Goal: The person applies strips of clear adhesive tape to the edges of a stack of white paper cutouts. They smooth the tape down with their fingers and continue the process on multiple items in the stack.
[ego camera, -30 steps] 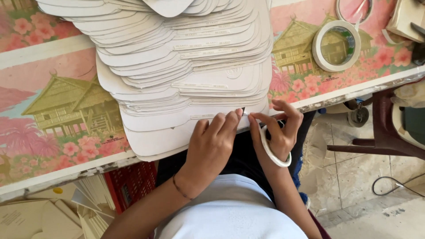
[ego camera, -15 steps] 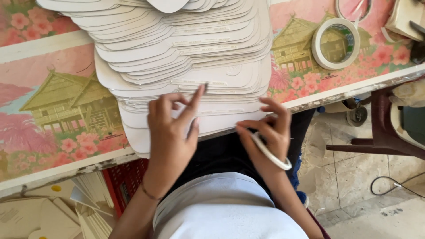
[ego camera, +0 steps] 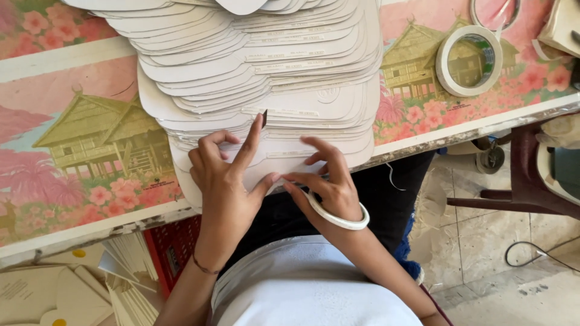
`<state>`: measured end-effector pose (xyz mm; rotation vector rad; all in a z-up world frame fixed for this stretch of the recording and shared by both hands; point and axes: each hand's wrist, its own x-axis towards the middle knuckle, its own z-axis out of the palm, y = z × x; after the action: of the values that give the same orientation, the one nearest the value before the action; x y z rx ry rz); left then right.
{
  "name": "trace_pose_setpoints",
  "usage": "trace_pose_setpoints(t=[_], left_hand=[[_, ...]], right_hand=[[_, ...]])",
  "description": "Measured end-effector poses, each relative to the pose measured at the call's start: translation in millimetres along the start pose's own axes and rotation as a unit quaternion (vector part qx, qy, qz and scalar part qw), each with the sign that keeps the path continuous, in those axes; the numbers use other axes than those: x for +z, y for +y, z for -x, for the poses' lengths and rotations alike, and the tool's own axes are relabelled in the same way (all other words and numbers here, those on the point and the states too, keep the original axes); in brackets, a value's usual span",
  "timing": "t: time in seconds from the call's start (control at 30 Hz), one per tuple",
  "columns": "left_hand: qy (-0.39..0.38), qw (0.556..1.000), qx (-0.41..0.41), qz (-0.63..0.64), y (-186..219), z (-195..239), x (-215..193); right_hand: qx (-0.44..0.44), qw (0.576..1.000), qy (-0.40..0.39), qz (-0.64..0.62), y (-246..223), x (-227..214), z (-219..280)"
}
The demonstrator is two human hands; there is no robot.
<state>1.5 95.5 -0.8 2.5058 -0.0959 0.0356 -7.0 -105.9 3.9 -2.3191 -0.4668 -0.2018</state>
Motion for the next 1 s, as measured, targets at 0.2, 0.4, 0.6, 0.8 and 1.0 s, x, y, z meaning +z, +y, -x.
trace_pose_setpoints(t=[0.2,0.4,0.6,0.8,1.0], left_hand=[[0.007,1.0,0.008,-0.009,-5,-1,5],[0.012,1.0,-0.001,-0.007,0,4,9],[0.016,0.999,0.013,-0.037,22,-3,30],[-0.005,0.986,0.138,-0.092,49,-11,26],[0.111,0.945,0.185,-0.245,50,-37,-11]], right_hand=[[0.093,0.994,0.052,0.007,22,-49,3],[0.129,0.987,0.077,0.054,37,-55,8],[0.129,0.984,0.083,0.085,38,-48,12],[0.069,0.99,0.108,0.055,14,-71,-9],[0.013,0.985,0.163,0.056,-4,-82,-26]])
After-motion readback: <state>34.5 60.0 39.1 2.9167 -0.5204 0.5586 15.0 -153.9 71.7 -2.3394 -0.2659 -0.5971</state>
